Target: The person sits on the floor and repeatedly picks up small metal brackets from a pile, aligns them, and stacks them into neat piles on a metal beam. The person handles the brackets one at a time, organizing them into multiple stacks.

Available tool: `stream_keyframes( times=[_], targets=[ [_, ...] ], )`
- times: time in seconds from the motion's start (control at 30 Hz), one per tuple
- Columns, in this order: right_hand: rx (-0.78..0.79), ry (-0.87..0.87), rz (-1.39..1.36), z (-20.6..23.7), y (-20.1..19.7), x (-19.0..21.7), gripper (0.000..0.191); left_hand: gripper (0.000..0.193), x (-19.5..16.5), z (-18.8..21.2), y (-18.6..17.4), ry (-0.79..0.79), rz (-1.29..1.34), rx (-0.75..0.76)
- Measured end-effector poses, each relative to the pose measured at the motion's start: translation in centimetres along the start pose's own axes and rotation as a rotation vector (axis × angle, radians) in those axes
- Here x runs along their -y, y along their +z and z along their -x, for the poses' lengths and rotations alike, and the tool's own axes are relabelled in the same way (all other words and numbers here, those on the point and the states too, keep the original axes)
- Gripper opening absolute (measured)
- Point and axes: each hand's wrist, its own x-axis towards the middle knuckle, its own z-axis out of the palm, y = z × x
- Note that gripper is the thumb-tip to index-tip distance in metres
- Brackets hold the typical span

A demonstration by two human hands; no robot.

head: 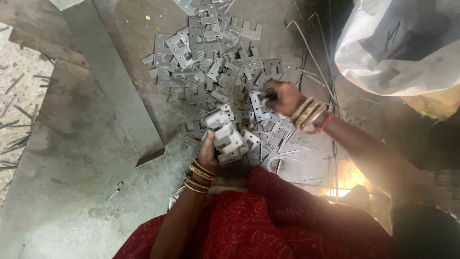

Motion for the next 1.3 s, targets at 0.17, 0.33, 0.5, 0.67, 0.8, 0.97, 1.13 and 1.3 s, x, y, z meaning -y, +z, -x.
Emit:
stream_keyframes(
  times=[0.17,0.33,0.5,0.67,0.8,0.97,1.13,1.3],
  targets=[
    [-0.062,0.209,0.595,-1.7,1.6,-3.9,0.057,0.066,-0.4,0.5,0.2,0.077,-0.118,0.021],
    [-0.069,0.393,0.466,-1.8,2.2,-4.4,0.073,0.072,-0.8,0.9,1.1,0.022,-0.050,0.021],
    [-0.134,0.424,0.363,-1.7,1.0,-4.8,0.081,0.084,-1.2,1.1,2.6,-0.009,0.016,-0.040],
    [-0.116,0.379,0.414,-1.6,0.7,-5.6,0.078,0.084,-1.5,1.5,3.8,-0.005,0.064,-0.047],
    [-0.117,0.477,0.405,-1.9,0.3,-5.2,0.083,0.085,-1.6,1.5,3.5,0.013,0.048,-0.019],
    [-0.191,0.237,0.332,0.1,0.4,-2.7,0.036,0.080,-1.1,1.3,1.8,0.015,0.001,-0.020],
    [-0.321,-0.461,0.516,2.5,3.2,1.8,0.025,0.077,-0.7,0.6,0.8,-0.031,0.040,-0.082],
    [-0.040,0.019,0.675,0.4,4.0,1.6,0.051,0.067,-0.8,0.6,0.8,-0.021,-0.097,-0.219]
  ],
)
